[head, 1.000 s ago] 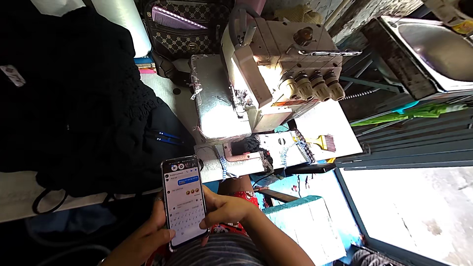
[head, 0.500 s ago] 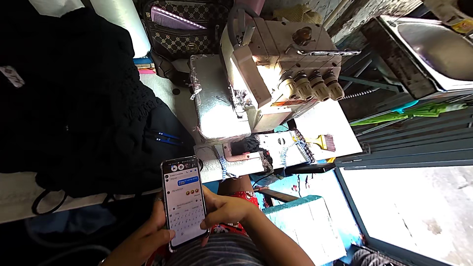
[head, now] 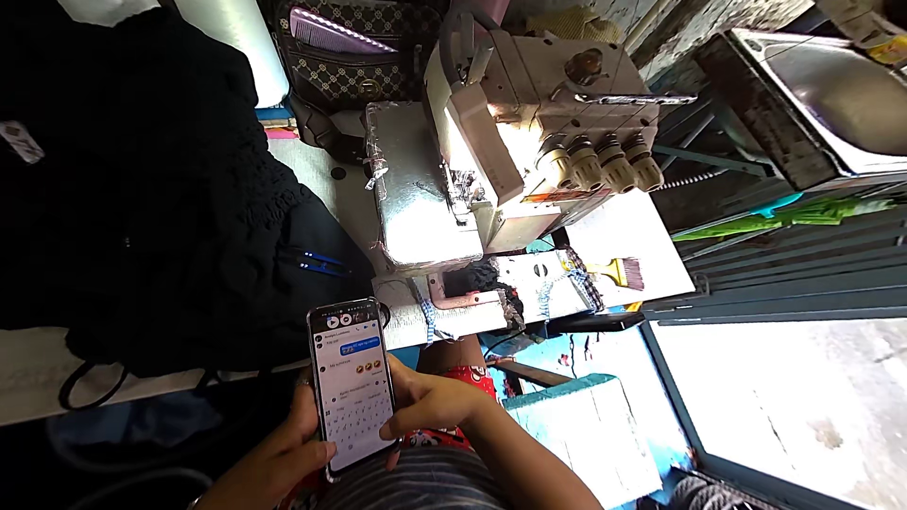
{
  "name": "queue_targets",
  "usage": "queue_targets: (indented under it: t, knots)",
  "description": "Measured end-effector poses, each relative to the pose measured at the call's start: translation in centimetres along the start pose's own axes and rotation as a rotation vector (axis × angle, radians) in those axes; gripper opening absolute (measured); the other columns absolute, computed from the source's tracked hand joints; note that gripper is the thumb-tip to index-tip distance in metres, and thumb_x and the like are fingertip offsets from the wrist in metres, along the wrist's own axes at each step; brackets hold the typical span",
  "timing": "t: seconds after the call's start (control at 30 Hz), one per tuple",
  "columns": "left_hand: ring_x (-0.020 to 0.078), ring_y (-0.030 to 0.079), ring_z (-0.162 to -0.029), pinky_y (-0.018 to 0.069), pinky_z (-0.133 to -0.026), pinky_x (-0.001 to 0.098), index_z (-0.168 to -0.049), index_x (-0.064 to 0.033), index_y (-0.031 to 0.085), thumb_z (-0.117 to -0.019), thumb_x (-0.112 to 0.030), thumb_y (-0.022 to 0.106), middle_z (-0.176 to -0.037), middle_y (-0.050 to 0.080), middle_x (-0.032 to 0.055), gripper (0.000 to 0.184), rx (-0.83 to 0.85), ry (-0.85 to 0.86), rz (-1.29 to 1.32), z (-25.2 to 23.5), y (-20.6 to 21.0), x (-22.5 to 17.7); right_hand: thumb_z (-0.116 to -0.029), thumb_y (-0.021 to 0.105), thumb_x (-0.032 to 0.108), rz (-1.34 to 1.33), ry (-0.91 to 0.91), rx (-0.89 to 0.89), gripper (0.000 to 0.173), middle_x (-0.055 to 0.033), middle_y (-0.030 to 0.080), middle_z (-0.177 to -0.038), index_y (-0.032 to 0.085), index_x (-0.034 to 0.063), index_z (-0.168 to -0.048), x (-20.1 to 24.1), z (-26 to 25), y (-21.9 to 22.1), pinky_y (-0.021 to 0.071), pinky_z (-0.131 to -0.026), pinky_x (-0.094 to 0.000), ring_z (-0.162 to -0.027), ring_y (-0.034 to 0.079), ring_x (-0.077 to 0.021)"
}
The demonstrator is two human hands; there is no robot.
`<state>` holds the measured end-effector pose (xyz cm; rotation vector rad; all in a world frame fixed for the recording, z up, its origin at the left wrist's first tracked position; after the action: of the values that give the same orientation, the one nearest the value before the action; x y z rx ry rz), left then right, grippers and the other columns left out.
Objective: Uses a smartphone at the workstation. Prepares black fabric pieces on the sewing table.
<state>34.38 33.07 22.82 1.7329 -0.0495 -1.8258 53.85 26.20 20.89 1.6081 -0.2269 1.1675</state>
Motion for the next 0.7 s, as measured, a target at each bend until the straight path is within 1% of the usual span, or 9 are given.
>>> queue_targets:
  t: [0.07, 0.17, 0.2, 0.33, 0.43, 0.5, 0.6, 0.7]
  knots:
    - [0.0082, 0.058, -0.129, 0.0515, -0.108, 0.0300, -0.154, -0.0238, 0.013, -0.0962, -0.009, 0.057, -0.147, 0.054, -0.0100, 0.074, -0.005, -0.002, -0.006, 0.02, 0.01, -0.02, -0.0923, 0.048, -0.007, 0.004, 0.000, 0.000, 0.070, -0.0036, 0.058, -0.134, 0.014, 0.0132, -0.149, -0.01, 0.00, 0.00, 0.0636, -0.076, -0.0347, -0.113, 0.068, -0.0165]
    - [0.0104, 0.056, -0.133, 0.0496, -0.110, 0.0323, -0.156, -0.0233, 0.008, -0.0970, -0.009, 0.057, -0.150, 0.052, -0.0080, 0.078, 0.014, 0.020, 0.013, 0.00, -0.19, 0.25, -0.0910, 0.048, -0.008, 0.003, 0.002, -0.009, 0.072, -0.0039, 0.057, -0.134, 0.014, 0.0128, -0.150, 0.05, 0.03, 0.07, 0.0636, -0.076, -0.0347, -0.114, 0.067, -0.0164]
    - [0.0107, 0.056, -0.133, 0.0494, -0.111, 0.0326, -0.157, -0.0234, 0.008, -0.0971, -0.009, 0.058, -0.151, 0.052, -0.0078, 0.079, 0.014, 0.027, 0.013, 0.01, -0.25, 0.32, -0.0912, 0.048, -0.008, -0.001, 0.003, -0.009, 0.071, -0.0037, 0.057, -0.135, 0.014, 0.0130, -0.150, 0.04, 0.03, 0.07, 0.0636, -0.077, -0.0347, -0.115, 0.067, -0.0162]
    - [0.0077, 0.057, -0.130, 0.0502, -0.109, 0.0298, -0.153, -0.0256, 0.013, -0.0965, -0.007, 0.056, -0.148, 0.053, -0.0110, 0.073, 0.000, -0.008, 0.011, 0.02, 0.05, -0.10, -0.0919, 0.047, -0.008, -0.011, -0.008, -0.009, 0.070, -0.0034, 0.057, -0.134, 0.014, 0.0130, -0.150, 0.00, 0.00, 0.08, 0.0634, -0.077, -0.0344, -0.114, 0.067, -0.0158]
    - [0.0071, 0.057, -0.130, 0.0502, -0.109, 0.0293, -0.154, -0.0270, 0.013, -0.0958, -0.007, 0.056, -0.148, 0.053, -0.0119, 0.074, -0.002, -0.012, 0.015, -0.02, 0.11, -0.13, -0.0914, 0.048, -0.008, -0.003, -0.005, -0.010, 0.071, -0.0035, 0.057, -0.134, 0.014, 0.0125, -0.150, 0.06, 0.00, 0.06, 0.0634, -0.078, -0.0351, -0.114, 0.067, -0.0160]
    - [0.0078, 0.057, -0.132, 0.0498, -0.110, 0.0299, -0.155, -0.0267, 0.012, -0.0964, -0.007, 0.056, -0.149, 0.052, -0.0113, 0.075, 0.008, -0.001, 0.020, -0.01, 0.03, -0.04, -0.0915, 0.048, -0.008, 0.000, -0.006, -0.008, 0.071, -0.0031, 0.057, -0.135, 0.013, 0.0125, -0.150, 0.01, 0.01, 0.05, 0.0633, -0.079, -0.0351, -0.115, 0.067, -0.0155]
    - [0.0076, 0.058, -0.129, 0.0506, -0.108, 0.0293, -0.151, -0.0268, 0.018, -0.0968, -0.006, 0.055, -0.146, 0.055, -0.0111, 0.069, 0.012, -0.010, 0.023, 0.01, -0.01, -0.07, -0.0915, 0.048, -0.008, -0.008, -0.015, -0.002, 0.070, -0.0034, 0.057, -0.135, 0.014, 0.0128, -0.150, -0.08, -0.02, -0.02, 0.0633, -0.078, -0.0347, -0.115, 0.067, -0.0160]
    - [0.0074, 0.058, -0.130, 0.0506, -0.108, 0.0292, -0.152, -0.0266, 0.017, -0.0969, -0.007, 0.056, -0.147, 0.054, -0.0112, 0.070, 0.009, -0.006, 0.014, 0.08, -0.02, -0.03, -0.0916, 0.048, -0.008, -0.007, -0.016, 0.000, 0.071, -0.0036, 0.057, -0.135, 0.014, 0.0125, -0.150, -0.10, -0.01, -0.01, 0.0630, -0.078, -0.0343, -0.115, 0.067, -0.0159]
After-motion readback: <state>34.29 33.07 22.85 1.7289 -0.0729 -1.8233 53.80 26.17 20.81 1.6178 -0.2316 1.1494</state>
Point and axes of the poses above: each hand's wrist, its own z-axis away from the middle knuckle, its own y-axis out of the palm, x = y × z, the point moved 3 cm from there along -z, towards the middle knuckle
